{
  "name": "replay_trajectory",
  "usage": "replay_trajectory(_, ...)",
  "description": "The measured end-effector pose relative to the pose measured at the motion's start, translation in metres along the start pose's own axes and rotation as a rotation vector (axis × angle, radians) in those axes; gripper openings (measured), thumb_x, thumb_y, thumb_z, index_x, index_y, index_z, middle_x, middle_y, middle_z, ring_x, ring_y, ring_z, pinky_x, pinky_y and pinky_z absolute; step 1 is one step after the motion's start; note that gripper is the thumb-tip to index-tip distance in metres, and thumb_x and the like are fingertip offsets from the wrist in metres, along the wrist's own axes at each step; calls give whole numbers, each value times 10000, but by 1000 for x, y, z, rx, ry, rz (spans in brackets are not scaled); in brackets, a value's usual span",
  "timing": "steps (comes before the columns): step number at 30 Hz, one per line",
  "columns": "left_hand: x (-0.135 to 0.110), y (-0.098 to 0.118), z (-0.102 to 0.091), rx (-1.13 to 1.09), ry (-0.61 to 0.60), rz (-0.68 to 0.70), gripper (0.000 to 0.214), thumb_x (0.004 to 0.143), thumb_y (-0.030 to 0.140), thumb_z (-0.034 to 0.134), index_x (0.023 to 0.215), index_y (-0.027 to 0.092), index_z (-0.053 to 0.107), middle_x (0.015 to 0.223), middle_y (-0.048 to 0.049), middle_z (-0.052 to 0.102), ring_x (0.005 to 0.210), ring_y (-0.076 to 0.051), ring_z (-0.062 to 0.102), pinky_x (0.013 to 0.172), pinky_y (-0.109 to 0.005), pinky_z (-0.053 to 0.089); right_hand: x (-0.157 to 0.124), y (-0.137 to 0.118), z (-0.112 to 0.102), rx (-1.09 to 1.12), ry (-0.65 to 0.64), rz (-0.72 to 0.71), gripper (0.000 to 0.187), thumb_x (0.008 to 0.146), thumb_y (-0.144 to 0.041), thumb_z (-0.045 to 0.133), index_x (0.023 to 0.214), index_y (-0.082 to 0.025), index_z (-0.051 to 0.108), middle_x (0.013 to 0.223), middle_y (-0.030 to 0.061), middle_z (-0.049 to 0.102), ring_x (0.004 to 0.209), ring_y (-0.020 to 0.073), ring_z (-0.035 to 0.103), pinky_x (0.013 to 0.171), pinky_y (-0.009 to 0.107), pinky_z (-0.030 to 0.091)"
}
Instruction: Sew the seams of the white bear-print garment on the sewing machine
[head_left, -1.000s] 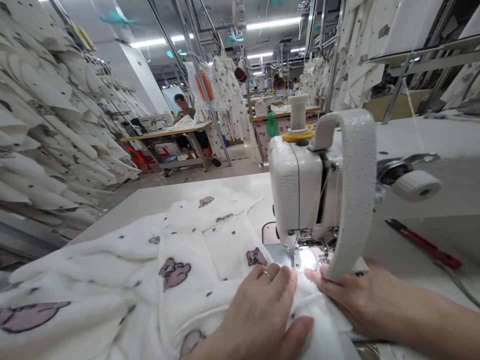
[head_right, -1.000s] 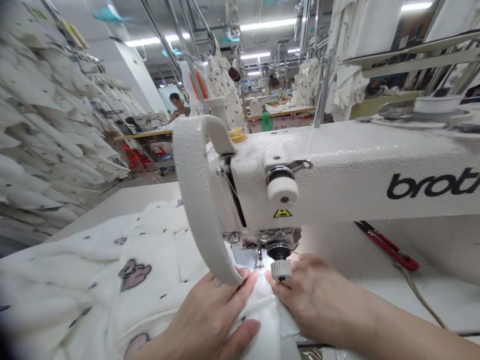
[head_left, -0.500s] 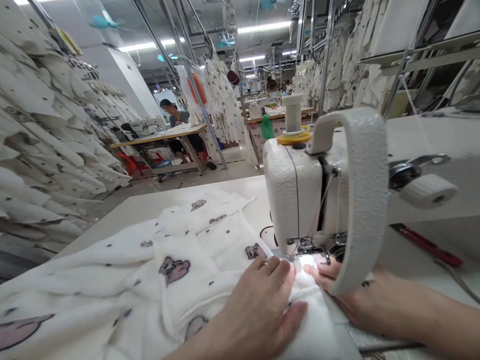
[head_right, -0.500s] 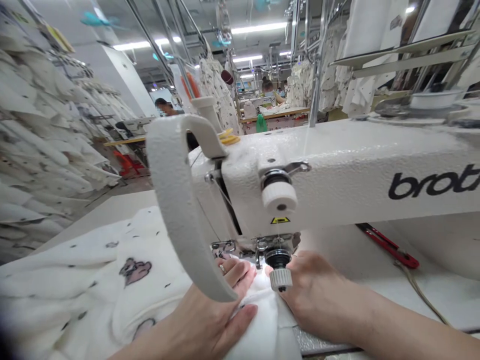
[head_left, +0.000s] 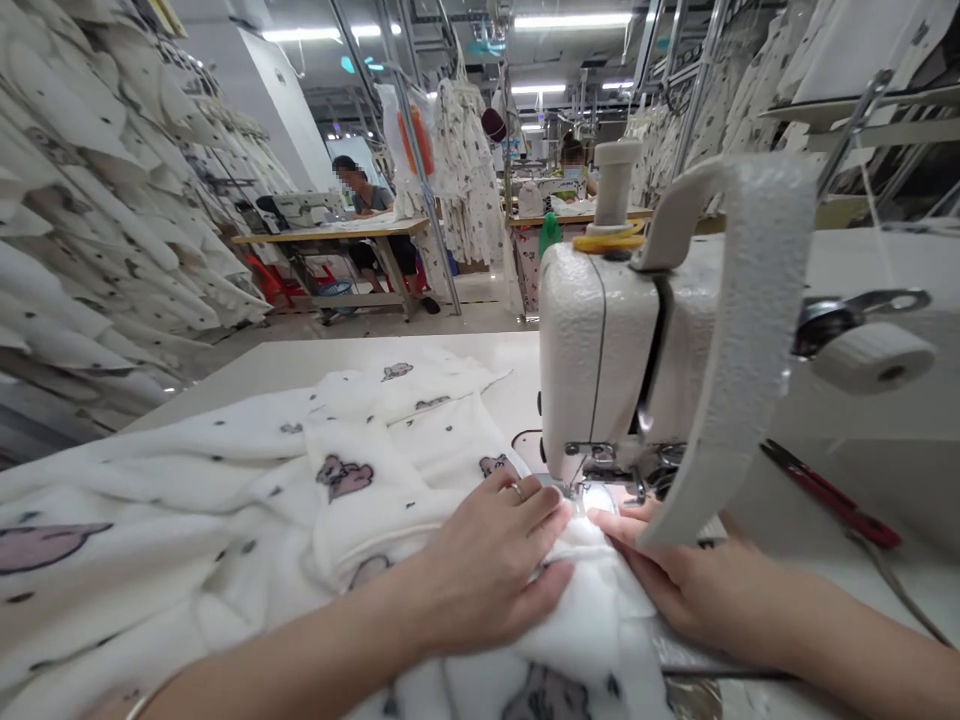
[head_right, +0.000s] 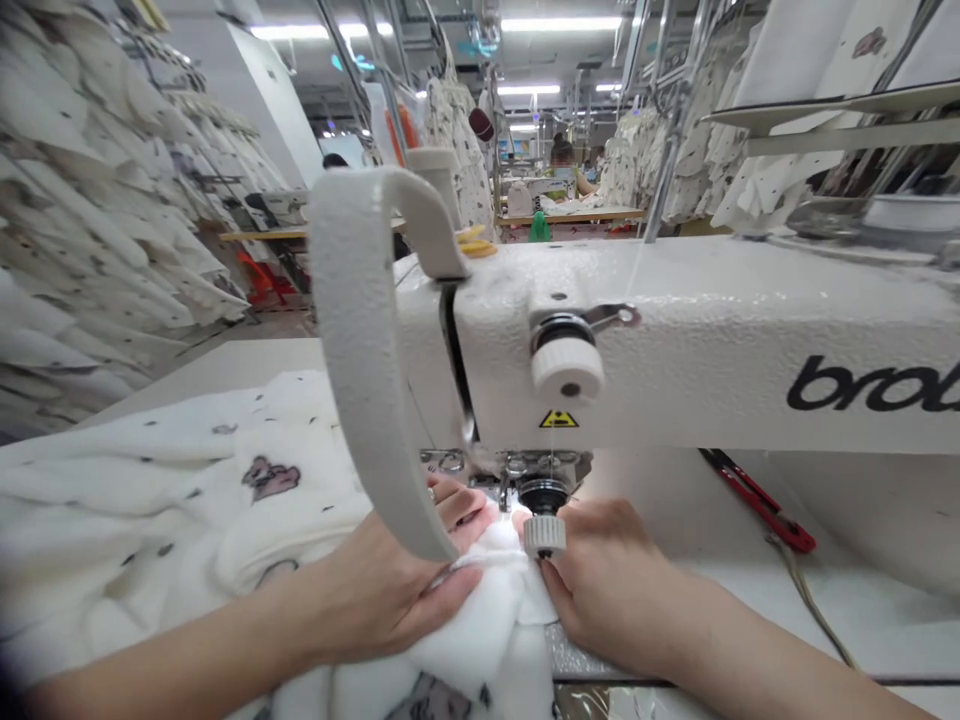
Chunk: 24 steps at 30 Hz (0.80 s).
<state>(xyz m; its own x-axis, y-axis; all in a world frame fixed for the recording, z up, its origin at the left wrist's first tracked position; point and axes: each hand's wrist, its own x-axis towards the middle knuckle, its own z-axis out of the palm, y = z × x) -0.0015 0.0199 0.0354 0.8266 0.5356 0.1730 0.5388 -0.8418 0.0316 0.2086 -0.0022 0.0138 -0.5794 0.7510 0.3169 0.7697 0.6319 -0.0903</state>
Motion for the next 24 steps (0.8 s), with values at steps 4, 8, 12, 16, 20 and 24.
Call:
replay_trajectory(4, 0, -3, 0, -23, -20, 25, 316, 847, 285, 332, 1035, 92, 499, 929, -98, 521, 872, -228, 455, 805, -416, 374, -1, 1, 1, 8, -29, -6, 407, 794, -206, 307, 1060, -157, 612, 896, 126, 654, 729, 283, 627, 561, 427, 509)
replay_trajectory(8, 0, -5, 1, -13, -34, 29, 320, 855, 294, 304, 1002, 91, 503, 974, -107, 516, 906, -234, 456, 820, -410, 363, 1, -1, -4, 1, -40, -24, 350, 786, -186, 330, 943, -192, 643, 743, 68, 670, 570, 222, 615, 500, 345, 474)
replay_trajectory(12, -1, 3, -3, 36, -101, -14, 365, 874, 305, 275, 1092, 83, 465, 1063, -122, 512, 977, -247, 460, 879, -436, 320, 3, -1, -3, -70, -40, -35, 329, 789, -162, 329, 957, -227, 604, 720, 30, 661, 539, 199, 599, 522, 343, 439)
replay_trajectory(16, -8, 26, -9, 1, -129, -180, 618, 828, 549, 297, 1219, 75, 376, 1212, -144, 452, 1066, -269, 431, 961, -466, 248, 2, 0, 0, -86, -81, -35, 326, 807, -169, 340, 1027, -236, 570, 898, 56, 647, 679, 211, 616, 533, 319, 412)
replay_trajectory(20, -18, 54, -2, -11, -90, -325, 773, 747, 664, 334, 1261, 87, 341, 1326, -165, 334, 1194, -316, 312, 983, -519, 212, 3, 2, -1, -69, -84, -61, 288, 816, -164, 364, 1013, -234, 562, 873, 32, 642, 579, 175, 590, 502, 292, 389)
replay_trajectory(24, -27, 65, 15, -13, 144, -354, 408, 842, 324, 370, 1174, 94, 430, 1244, -152, 438, 1164, -285, 362, 968, -499, 264, 0, 4, -8, -57, -37, -84, 297, 826, -152, 353, 1049, -184, 547, 878, 60, 627, 602, 170, 570, 538, 294, 408)
